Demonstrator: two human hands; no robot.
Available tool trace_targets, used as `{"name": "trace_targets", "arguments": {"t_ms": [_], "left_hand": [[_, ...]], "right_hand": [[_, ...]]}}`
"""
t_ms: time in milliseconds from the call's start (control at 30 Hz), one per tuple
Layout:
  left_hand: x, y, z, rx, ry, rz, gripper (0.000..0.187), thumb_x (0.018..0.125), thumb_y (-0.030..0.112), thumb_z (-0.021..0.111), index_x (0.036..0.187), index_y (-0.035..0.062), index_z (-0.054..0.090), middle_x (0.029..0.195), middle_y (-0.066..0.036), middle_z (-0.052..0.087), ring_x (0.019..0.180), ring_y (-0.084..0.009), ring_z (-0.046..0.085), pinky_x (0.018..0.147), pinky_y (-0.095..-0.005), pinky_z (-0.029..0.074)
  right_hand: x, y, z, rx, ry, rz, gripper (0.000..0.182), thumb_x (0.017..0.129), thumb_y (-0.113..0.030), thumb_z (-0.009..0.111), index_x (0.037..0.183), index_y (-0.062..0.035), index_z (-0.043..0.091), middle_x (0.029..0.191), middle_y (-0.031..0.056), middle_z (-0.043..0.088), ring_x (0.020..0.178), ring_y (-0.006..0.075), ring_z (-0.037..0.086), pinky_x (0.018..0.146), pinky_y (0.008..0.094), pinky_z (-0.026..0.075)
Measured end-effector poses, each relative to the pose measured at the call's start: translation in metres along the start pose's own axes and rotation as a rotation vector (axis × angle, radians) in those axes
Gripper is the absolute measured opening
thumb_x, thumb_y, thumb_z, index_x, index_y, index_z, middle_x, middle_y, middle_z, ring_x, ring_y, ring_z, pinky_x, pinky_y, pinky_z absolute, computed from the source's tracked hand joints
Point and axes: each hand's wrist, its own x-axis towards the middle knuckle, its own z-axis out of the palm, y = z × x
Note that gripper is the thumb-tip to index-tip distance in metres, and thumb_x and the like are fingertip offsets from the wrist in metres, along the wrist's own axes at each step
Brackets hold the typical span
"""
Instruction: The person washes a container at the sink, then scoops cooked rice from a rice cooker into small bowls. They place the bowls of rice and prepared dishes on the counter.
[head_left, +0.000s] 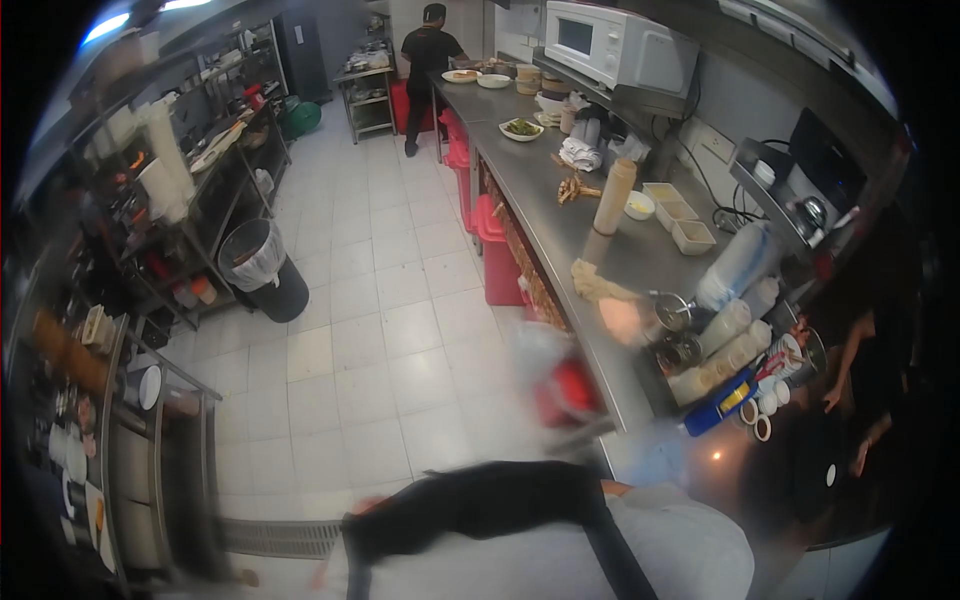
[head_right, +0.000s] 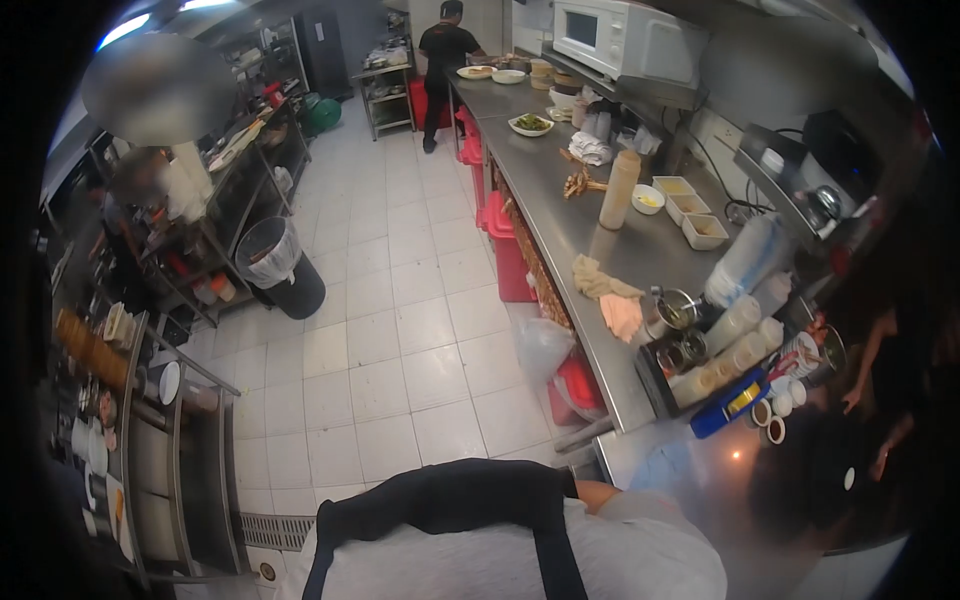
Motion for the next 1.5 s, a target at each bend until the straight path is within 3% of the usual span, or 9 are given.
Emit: {"name": "trace_targets", "arguments": {"t_ms": [567, 667, 833, 867, 900, 1100, 1300, 1333, 1500], "left_hand": [[0.289, 0.16, -0.23, 0.271, -0.224, 0.119, 0.052, 0.083, 0.036, 0.062, 0.124, 0.0057, 0.051, 0.103, -0.014, 0.058, 0.094, -0.0226, 0.054, 0.084, -0.0347, 0.043], [0.333, 0.206, -0.25, 0.338, -0.295, 0.181, 0.053, 0.082, 0.036, 0.062, 0.124, 0.0059, 0.05, 0.104, -0.014, 0.058, 0.094, -0.0227, 0.054, 0.083, -0.0347, 0.043], [0.397, 0.275, -0.261, 0.439, -0.392, 0.249, 0.053, 0.082, 0.035, 0.063, 0.124, 0.0061, 0.05, 0.104, -0.014, 0.058, 0.094, -0.0229, 0.054, 0.083, -0.0347, 0.043], [0.408, 0.286, -0.26, 0.457, -0.404, 0.263, 0.053, 0.082, 0.035, 0.064, 0.124, 0.0061, 0.05, 0.104, -0.014, 0.058, 0.094, -0.0229, 0.054, 0.083, -0.0347, 0.043], [0.418, 0.296, -0.257, 0.466, -0.414, 0.274, 0.053, 0.082, 0.035, 0.064, 0.124, 0.0062, 0.05, 0.104, -0.014, 0.058, 0.094, -0.0229, 0.054, 0.083, -0.0347, 0.044], [0.473, 0.368, -0.248, 0.551, -0.352, 0.388, 0.054, 0.081, 0.035, 0.065, 0.124, 0.0064, 0.049, 0.104, -0.015, 0.058, 0.094, -0.0231, 0.054, 0.082, -0.0346, 0.044], [0.609, 0.468, -0.328, 0.574, 0.307, 0.522, 0.059, 0.079, 0.037, 0.066, 0.127, 0.0092, 0.045, 0.102, -0.015, 0.055, 0.088, -0.0245, 0.053, 0.077, -0.0344, 0.044], [0.633, 0.504, -0.352, 0.435, 0.283, 0.498, 0.057, 0.083, 0.036, 0.063, 0.129, 0.0098, 0.042, 0.121, -0.02, 0.049, 0.111, -0.0298, 0.049, 0.091, -0.0391, 0.041], [0.748, 0.684, -0.405, -0.148, 0.136, 0.519, 0.061, 0.088, 0.035, 0.055, 0.138, 0.0108, 0.029, 0.101, -0.013, 0.058, 0.081, -0.0172, 0.058, 0.066, -0.03, 0.049]], "right_hand": [[0.162, -0.227, -0.181, 0.499, 0.379, -0.235, 0.043, 0.082, -0.045, 0.059, 0.083, -0.0026, 0.065, 0.08, 0.0151, 0.063, 0.073, 0.0271, 0.061, 0.072, 0.0355, 0.047], [0.155, -0.272, -0.232, 0.0, 0.654, -0.316, 0.034, 0.079, -0.034, 0.066, 0.097, -0.0045, 0.064, 0.091, 0.0119, 0.061, 0.081, 0.0244, 0.06, 0.074, 0.0346, 0.047], [0.117, -0.295, -0.366, 1.026, 0.891, -0.496, 0.027, 0.077, -0.014, 0.068, 0.102, -0.0054, 0.059, 0.102, 0.0057, 0.056, 0.087, 0.0141, 0.055, 0.073, 0.0255, 0.045], [0.096, -0.296, -0.403, 0.547, 1.265, -0.511, 0.027, 0.079, -0.008, 0.065, 0.105, -0.006, 0.058, 0.103, 0.0032, 0.056, 0.086, 0.0127, 0.054, 0.074, 0.024, 0.044], [0.11, -0.271, -0.423, 0.773, 1.392, -0.602, 0.036, 0.079, -0.005, 0.063, 0.113, -0.006, 0.053, 0.11, 0.0061, 0.053, 0.092, 0.0138, 0.052, 0.074, 0.0248, 0.044], [0.136, -0.226, -0.526, 0.719, 1.836, -0.171, 0.103, 0.063, -0.016, 0.081, 0.142, -0.0044, 0.017, 0.137, 0.0166, 0.034, 0.122, 0.0268, 0.038, 0.099, 0.0384, 0.032], [0.196, -0.201, -0.561, 0.705, 1.9, -0.05, 0.094, 0.063, -0.014, 0.082, 0.136, -0.0006, 0.024, 0.129, 0.0179, 0.042, 0.119, 0.0265, 0.043, 0.1, 0.0379, 0.034], [0.198, -0.195, -0.568, 0.78, 1.918, -0.034, 0.09, 0.064, -0.013, 0.082, 0.134, 0.0002, 0.026, 0.127, 0.0176, 0.044, 0.117, 0.026, 0.045, 0.098, 0.0373, 0.036], [0.163, -0.129, -0.605, 0.475, 2.291, 0.232, 0.082, 0.068, -0.014, 0.08, 0.129, 0.0022, 0.028, 0.125, 0.0196, 0.045, 0.112, 0.0279, 0.048, 0.097, 0.0395, 0.039]]}}
